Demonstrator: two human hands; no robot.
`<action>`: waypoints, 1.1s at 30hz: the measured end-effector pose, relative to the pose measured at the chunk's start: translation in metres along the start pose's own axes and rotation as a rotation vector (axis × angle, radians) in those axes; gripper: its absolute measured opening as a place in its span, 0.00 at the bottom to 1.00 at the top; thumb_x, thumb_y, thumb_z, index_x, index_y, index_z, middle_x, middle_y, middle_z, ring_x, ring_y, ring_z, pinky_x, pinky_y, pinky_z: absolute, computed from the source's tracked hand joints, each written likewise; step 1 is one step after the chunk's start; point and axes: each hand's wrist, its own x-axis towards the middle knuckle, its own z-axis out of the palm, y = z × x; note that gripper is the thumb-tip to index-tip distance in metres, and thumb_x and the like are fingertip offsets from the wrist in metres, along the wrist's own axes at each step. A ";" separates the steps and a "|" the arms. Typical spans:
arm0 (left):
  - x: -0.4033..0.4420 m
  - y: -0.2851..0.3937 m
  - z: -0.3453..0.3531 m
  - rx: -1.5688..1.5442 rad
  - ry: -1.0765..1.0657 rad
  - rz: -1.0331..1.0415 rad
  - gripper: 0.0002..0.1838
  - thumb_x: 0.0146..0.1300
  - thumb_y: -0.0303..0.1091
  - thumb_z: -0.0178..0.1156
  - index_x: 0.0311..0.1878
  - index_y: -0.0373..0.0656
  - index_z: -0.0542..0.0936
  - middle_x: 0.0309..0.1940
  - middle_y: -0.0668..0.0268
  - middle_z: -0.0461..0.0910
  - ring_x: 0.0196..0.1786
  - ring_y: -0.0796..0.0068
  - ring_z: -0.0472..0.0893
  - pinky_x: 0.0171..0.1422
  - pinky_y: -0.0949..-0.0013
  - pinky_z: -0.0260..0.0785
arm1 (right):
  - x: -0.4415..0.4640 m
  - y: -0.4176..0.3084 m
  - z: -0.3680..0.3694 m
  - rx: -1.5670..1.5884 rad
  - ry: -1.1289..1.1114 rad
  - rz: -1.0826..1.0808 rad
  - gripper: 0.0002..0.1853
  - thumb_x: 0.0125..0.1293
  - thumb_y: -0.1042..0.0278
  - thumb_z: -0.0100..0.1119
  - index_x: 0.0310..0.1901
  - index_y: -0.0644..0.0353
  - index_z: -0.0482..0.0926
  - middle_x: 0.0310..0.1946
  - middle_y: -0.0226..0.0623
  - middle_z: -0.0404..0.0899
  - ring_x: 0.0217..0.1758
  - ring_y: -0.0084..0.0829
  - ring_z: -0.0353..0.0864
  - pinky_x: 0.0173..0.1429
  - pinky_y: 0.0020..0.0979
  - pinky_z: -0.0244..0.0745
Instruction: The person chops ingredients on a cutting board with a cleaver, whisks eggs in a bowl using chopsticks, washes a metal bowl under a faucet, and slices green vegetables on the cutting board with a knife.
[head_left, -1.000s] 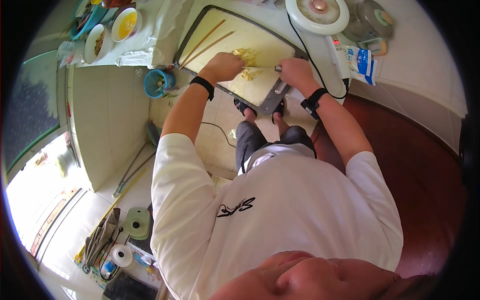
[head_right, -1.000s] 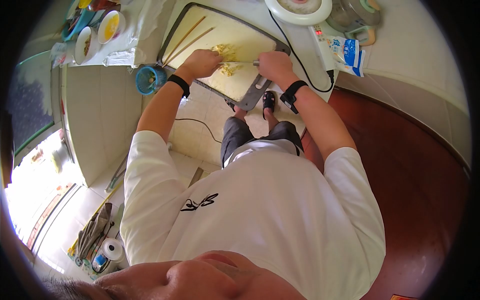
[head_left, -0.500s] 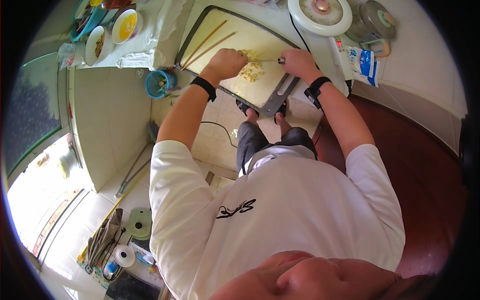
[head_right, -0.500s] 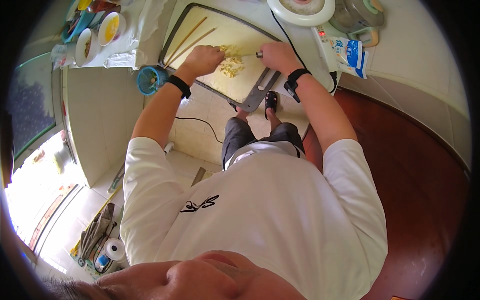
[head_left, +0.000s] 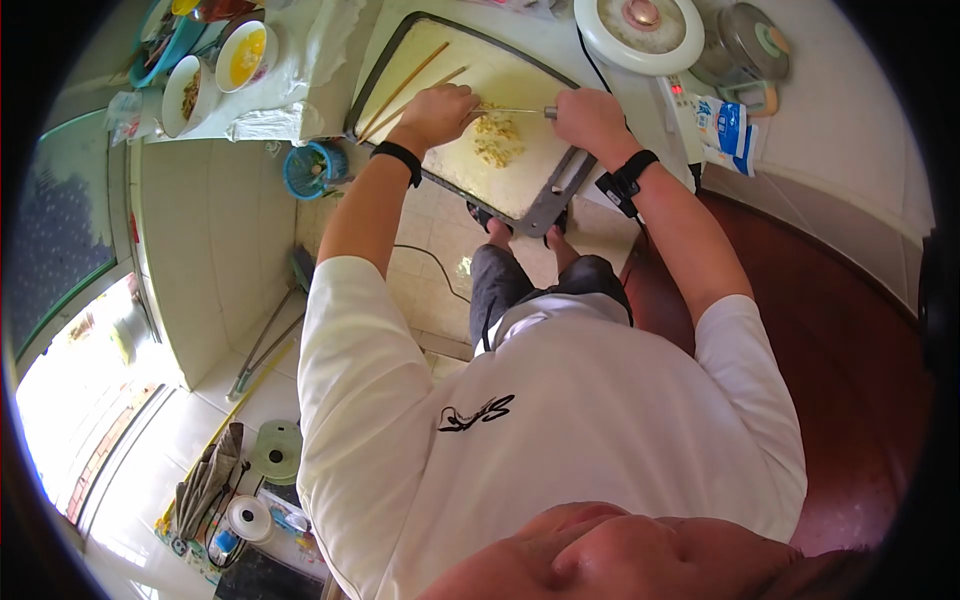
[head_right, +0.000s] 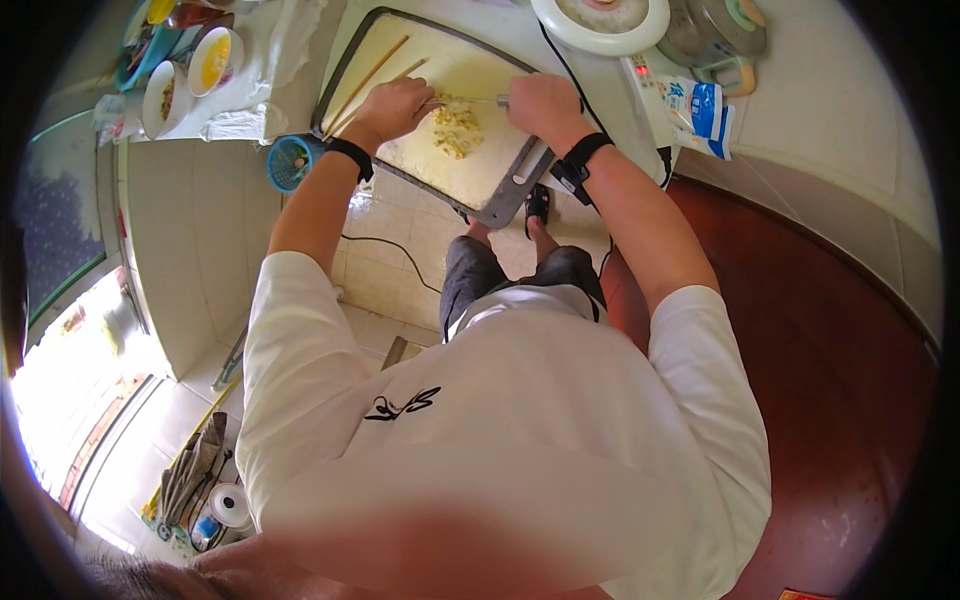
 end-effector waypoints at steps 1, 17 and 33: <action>-0.002 0.001 0.001 -0.013 0.067 -0.039 0.12 0.64 0.45 0.56 0.34 0.46 0.77 0.31 0.65 0.76 0.40 0.61 0.79 0.40 0.59 0.73 | 0.002 0.000 -0.007 -0.001 0.002 -0.002 0.11 0.54 0.64 0.55 0.33 0.60 0.84 0.31 0.47 0.84 0.34 0.45 0.85 0.38 0.42 0.79; -0.060 0.138 0.060 -0.009 0.217 -0.343 0.31 0.62 0.53 0.52 0.70 0.71 0.63 0.74 0.46 0.45 0.75 0.40 0.45 0.75 0.39 0.35 | -0.052 0.027 0.053 1.116 -0.490 0.352 0.19 0.60 0.56 0.57 0.19 0.59 0.69 0.13 0.27 0.64 0.12 0.21 0.61 0.17 0.29 0.57; -0.047 0.128 0.065 0.021 0.217 -0.432 0.32 0.65 0.57 0.47 0.73 0.74 0.56 0.75 0.51 0.43 0.76 0.45 0.43 0.75 0.38 0.32 | -0.078 0.019 0.061 1.492 -0.805 0.463 0.18 0.64 0.59 0.57 0.18 0.47 0.65 0.11 0.17 0.59 0.10 0.15 0.54 0.17 0.24 0.53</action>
